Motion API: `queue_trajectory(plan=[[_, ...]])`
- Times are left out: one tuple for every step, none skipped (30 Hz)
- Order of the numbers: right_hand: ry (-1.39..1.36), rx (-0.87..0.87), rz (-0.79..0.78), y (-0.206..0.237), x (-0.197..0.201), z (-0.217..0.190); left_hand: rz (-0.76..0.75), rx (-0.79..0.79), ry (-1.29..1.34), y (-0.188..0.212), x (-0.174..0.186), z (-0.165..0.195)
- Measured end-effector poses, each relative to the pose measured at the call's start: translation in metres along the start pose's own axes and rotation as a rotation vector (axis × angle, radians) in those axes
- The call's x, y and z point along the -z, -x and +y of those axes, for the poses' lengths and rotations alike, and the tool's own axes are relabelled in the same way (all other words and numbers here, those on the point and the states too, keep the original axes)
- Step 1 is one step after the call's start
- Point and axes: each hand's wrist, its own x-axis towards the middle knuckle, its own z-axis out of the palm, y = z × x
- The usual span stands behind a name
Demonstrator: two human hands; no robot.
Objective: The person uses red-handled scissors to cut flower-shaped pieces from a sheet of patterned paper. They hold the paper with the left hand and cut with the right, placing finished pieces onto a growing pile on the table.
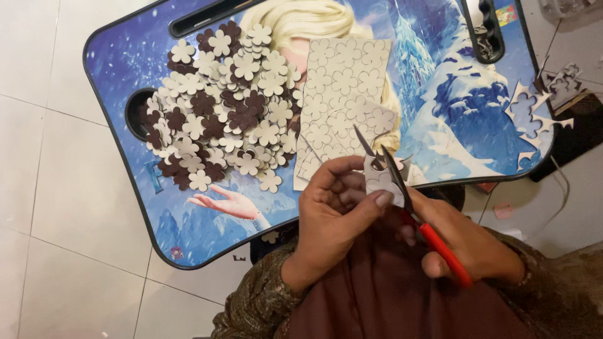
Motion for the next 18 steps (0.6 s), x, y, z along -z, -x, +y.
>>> queue_trajectory(plan=[[0.002,0.013,0.021,-0.002,-0.002,0.002,0.004,0.006,0.050,-0.001,-0.002,-0.002],[-0.035,0.018,0.019,-0.003,-0.004,0.003,0.009,0.013,0.100,0.000,-0.005,-0.004],[-0.072,0.022,0.017,-0.004,-0.007,0.005,0.013,0.020,0.150,0.000,-0.007,-0.005],[-0.109,0.027,0.017,-0.005,-0.008,0.006,0.015,0.018,0.158,0.000,-0.008,-0.007],[-0.106,0.040,0.022,-0.005,-0.008,0.008,0.018,0.017,0.166,0.001,-0.009,-0.008],[-0.105,0.051,0.024,-0.006,-0.009,0.009,0.023,0.016,0.175,0.002,-0.010,-0.009],[-0.104,0.062,0.026,-0.006,-0.010,0.011,0.037,-0.011,0.123,0.003,-0.011,-0.011],[-0.081,0.057,0.033,-0.007,-0.011,0.013,0.050,-0.039,0.070,0.003,-0.011,-0.012],[-0.057,0.053,0.042,-0.007,-0.011,0.014,0.061,-0.068,0.016,0.002,-0.011,-0.014],[-0.033,0.047,0.050,-0.007,-0.011,0.015,0.069,-0.071,0.003,0.002,-0.011,-0.015],[-0.008,0.109,0.071,-0.007,-0.012,0.015,0.078,-0.074,-0.010,0.003,-0.011,-0.016],[0.017,0.171,0.091,-0.007,-0.012,0.016,0.087,-0.076,-0.023,0.003,-0.011,-0.017],[0.043,0.233,0.111,-0.008,-0.013,0.015,0.079,-0.079,-0.013,0.003,-0.012,-0.017],[0.039,0.215,0.105,-0.008,-0.013,0.015,0.073,-0.084,-0.003,0.004,-0.012,-0.017],[0.035,0.197,0.099,-0.008,-0.013,0.013,0.067,-0.088,0.007,0.004,-0.012,-0.017],[0.031,0.179,0.093,-0.008,-0.014,0.012,0.067,-0.086,0.018,0.004,-0.012,-0.017],[0.014,0.177,0.090,-0.008,-0.014,0.010,0.067,-0.084,0.030,0.004,-0.013,-0.017],[-0.002,0.174,0.087,-0.009,-0.014,0.008,0.067,-0.082,0.041,0.004,-0.013,-0.017]])
